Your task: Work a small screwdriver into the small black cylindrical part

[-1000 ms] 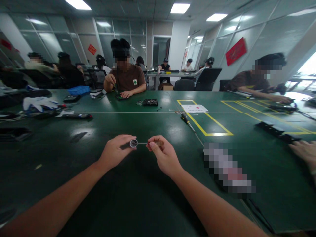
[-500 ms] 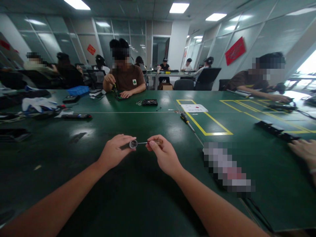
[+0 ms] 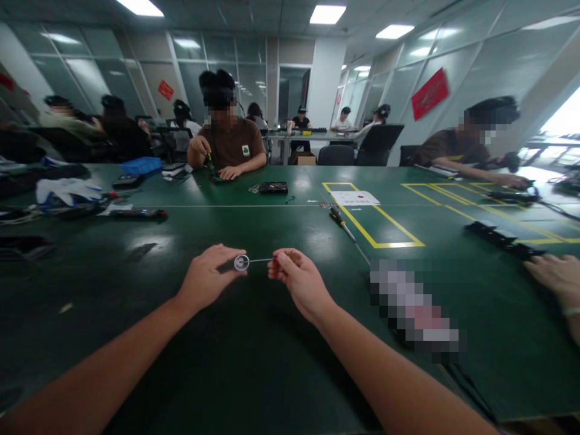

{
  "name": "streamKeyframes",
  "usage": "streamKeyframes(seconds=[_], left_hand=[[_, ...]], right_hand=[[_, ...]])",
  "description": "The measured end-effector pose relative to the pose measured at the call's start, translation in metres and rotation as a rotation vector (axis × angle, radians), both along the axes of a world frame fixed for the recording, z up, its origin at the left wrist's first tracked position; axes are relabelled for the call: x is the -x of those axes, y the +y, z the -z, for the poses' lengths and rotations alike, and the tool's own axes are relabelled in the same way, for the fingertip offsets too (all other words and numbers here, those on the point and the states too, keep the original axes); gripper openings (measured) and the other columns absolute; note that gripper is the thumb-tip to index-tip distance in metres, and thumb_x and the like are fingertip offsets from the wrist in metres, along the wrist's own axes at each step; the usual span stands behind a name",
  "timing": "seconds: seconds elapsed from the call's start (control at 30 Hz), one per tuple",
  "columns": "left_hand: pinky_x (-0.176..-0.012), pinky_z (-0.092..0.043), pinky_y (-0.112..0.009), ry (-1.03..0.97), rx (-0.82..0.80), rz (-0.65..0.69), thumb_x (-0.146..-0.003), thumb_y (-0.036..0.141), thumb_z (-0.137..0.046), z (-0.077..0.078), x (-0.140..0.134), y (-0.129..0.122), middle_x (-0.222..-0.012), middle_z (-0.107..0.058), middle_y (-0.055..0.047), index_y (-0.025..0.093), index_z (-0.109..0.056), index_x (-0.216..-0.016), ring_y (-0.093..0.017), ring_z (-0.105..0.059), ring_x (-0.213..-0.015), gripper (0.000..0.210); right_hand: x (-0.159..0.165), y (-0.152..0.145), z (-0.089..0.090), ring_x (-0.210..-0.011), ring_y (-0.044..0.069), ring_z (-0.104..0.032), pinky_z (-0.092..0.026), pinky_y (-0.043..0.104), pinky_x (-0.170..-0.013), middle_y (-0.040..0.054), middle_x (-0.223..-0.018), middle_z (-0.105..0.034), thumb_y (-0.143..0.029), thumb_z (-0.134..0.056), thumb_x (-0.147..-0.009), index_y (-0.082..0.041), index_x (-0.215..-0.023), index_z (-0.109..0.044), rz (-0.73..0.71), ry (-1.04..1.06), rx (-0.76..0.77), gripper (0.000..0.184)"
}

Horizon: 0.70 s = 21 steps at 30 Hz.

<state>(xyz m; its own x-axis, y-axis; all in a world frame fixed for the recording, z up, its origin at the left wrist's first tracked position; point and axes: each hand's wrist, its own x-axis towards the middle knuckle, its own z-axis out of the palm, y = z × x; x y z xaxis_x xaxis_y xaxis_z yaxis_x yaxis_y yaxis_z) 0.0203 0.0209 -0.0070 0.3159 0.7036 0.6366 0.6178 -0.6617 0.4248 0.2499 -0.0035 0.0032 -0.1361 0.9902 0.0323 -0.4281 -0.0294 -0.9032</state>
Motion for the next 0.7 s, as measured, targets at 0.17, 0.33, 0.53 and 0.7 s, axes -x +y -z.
streamKeyframes(seconds=[0.17, 0.33, 0.53, 0.7], left_hand=[[-0.110, -0.044, -0.052, 0.006, -0.021, -0.021, -0.081, 0.024, -0.081, -0.0002, 0.0006, 0.0015, -0.113, -0.078, -0.005, 0.024, -0.075, -0.112, -0.025, -0.072, -0.104, 0.032], [-0.109, -0.044, -0.052, 0.010, -0.024, -0.008, -0.085, 0.025, -0.078, -0.0009, 0.0019, 0.0008, -0.116, -0.077, -0.005, 0.024, -0.073, -0.116, -0.025, -0.070, -0.107, 0.032], [-0.113, -0.040, -0.055, 0.043, -0.038, -0.010, -0.084, 0.026, -0.078, -0.0005, 0.0014, -0.0008, -0.117, -0.076, -0.005, 0.026, -0.072, -0.118, -0.025, -0.069, -0.109, 0.034], [-0.113, -0.040, -0.055, 0.049, -0.033, -0.013, -0.084, 0.025, -0.078, 0.0004, 0.0012, -0.0011, -0.117, -0.076, -0.005, 0.026, -0.072, -0.119, -0.025, -0.069, -0.108, 0.035]], right_hand=[[-0.0007, -0.0013, -0.0022, -0.073, 0.017, -0.063, -0.051, 0.034, -0.075, 0.0024, -0.078, -0.068, -0.038, -0.077, -0.085, -0.019, -0.090, -0.070, -0.048, 0.049, 0.043, 0.021], [-0.0018, -0.0030, -0.0024, -0.080, 0.018, -0.064, -0.052, 0.034, -0.079, 0.0018, -0.084, -0.068, -0.040, -0.075, -0.087, -0.022, -0.092, -0.071, 0.047, -0.042, -0.123, 0.019], [-0.0047, -0.0028, 0.0016, -0.085, 0.018, -0.066, -0.052, 0.036, -0.084, 0.0025, -0.089, -0.070, -0.040, -0.071, -0.092, -0.023, -0.099, -0.070, 0.051, -0.241, -0.260, 0.018], [-0.0050, -0.0084, -0.0032, -0.087, 0.020, -0.068, -0.053, 0.038, -0.084, 0.0030, -0.090, -0.072, -0.041, -0.068, -0.093, -0.023, -0.100, -0.070, 0.064, -0.434, -0.312, 0.019]])
